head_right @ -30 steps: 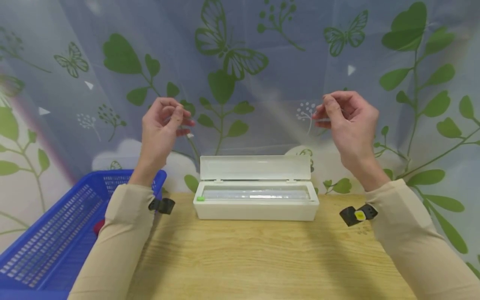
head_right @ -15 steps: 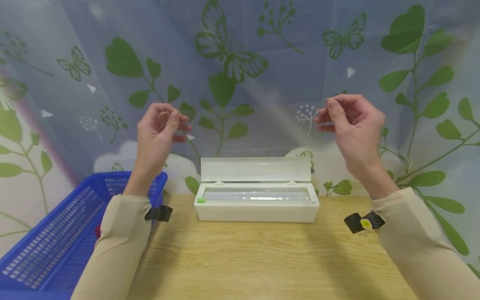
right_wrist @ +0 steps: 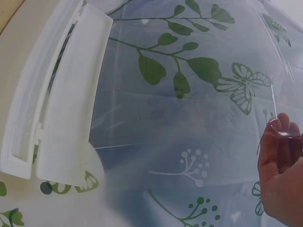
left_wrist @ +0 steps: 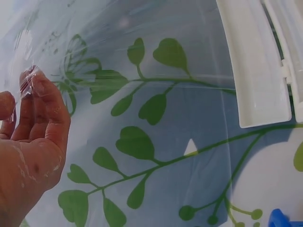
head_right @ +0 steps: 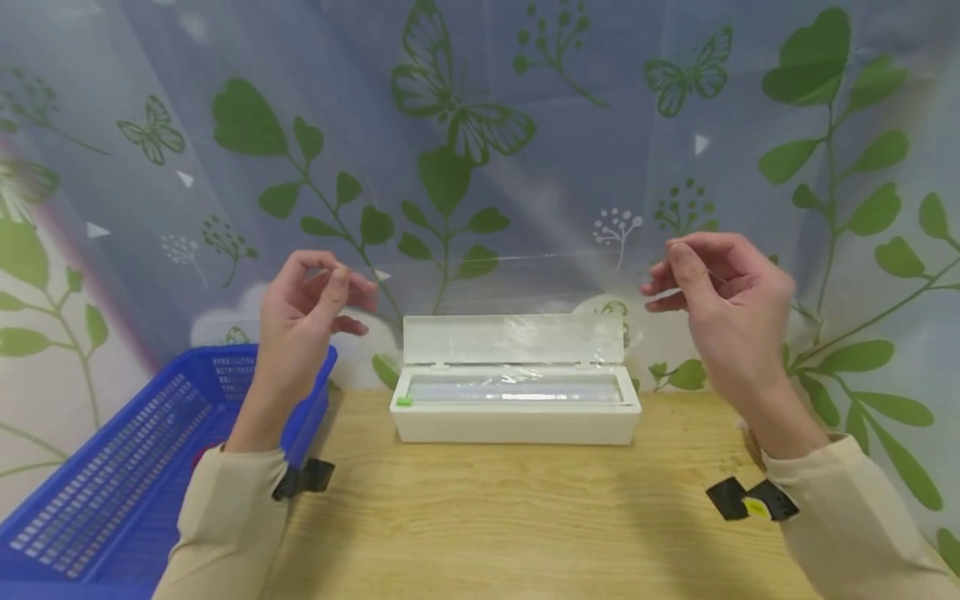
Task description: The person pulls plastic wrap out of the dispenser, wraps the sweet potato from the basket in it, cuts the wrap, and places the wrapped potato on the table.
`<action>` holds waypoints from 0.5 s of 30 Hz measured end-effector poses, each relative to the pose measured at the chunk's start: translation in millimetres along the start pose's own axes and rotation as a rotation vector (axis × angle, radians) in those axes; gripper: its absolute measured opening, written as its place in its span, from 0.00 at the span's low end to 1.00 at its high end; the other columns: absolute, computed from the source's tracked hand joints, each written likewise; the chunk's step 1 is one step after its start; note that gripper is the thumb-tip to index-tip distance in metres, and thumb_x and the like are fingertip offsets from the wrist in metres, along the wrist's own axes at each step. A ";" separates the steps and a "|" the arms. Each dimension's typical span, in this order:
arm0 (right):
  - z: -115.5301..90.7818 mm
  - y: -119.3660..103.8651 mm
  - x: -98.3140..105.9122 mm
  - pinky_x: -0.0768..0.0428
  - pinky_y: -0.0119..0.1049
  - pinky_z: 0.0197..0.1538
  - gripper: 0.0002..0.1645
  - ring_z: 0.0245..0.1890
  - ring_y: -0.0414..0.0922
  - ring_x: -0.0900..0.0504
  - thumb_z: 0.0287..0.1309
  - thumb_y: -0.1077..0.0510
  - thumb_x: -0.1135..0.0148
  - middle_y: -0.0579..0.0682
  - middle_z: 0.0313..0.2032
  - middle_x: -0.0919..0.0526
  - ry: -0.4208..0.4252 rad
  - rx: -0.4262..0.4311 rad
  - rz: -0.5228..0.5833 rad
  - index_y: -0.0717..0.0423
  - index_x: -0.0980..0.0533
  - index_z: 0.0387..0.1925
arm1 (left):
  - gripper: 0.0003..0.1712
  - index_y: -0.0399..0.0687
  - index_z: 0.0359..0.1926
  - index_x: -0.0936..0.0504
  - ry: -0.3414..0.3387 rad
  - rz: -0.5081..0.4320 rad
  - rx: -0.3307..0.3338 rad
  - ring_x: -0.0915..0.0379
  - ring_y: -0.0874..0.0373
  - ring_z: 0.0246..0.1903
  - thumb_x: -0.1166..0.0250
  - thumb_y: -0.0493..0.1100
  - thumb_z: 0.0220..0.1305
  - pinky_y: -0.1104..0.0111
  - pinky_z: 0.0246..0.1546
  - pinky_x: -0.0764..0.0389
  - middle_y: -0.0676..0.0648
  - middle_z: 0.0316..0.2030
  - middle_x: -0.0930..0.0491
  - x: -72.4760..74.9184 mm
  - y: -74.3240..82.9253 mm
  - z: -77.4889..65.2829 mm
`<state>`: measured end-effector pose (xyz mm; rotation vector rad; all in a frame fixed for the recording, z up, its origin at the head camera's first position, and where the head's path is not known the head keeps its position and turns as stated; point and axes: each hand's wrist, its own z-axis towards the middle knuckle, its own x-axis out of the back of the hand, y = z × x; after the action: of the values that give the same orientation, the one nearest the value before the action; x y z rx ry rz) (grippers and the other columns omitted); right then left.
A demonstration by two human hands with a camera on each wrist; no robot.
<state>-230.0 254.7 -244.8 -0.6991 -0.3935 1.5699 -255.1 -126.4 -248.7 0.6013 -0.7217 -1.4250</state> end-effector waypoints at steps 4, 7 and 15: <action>-9.6 -3.7 3.9 0.12 0.32 0.35 0.09 0.29 0.44 0.11 0.67 0.71 0.41 0.55 0.32 0.13 -0.013 0.003 -0.046 0.75 0.23 0.46 | 0.10 0.39 0.47 0.29 -0.028 -0.027 0.007 0.14 0.60 0.34 0.44 0.43 0.78 0.65 0.28 0.14 0.58 0.35 0.12 -1.4 1.1 -11.9; -16.9 -6.0 5.7 0.13 0.31 0.34 0.10 0.28 0.44 0.11 0.68 0.71 0.43 0.54 0.31 0.13 -0.015 0.005 -0.075 0.78 0.24 0.46 | 0.10 0.39 0.47 0.29 -0.049 -0.033 0.021 0.14 0.60 0.34 0.44 0.43 0.78 0.64 0.28 0.14 0.59 0.35 0.12 -1.4 0.2 -19.9; -36.3 -7.3 9.2 0.13 0.32 0.31 0.12 0.28 0.44 0.12 0.68 0.74 0.44 0.53 0.31 0.13 -0.022 -0.026 -0.114 0.86 0.29 0.46 | 0.08 0.38 0.47 0.30 -0.102 -0.043 0.048 0.14 0.61 0.33 0.45 0.40 0.79 0.65 0.26 0.15 0.57 0.35 0.12 2.1 -5.9 -43.2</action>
<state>-201.3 259.1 -269.5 -0.6683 -0.4627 1.4678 -226.4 -131.2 -281.3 0.5872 -0.8301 -1.4899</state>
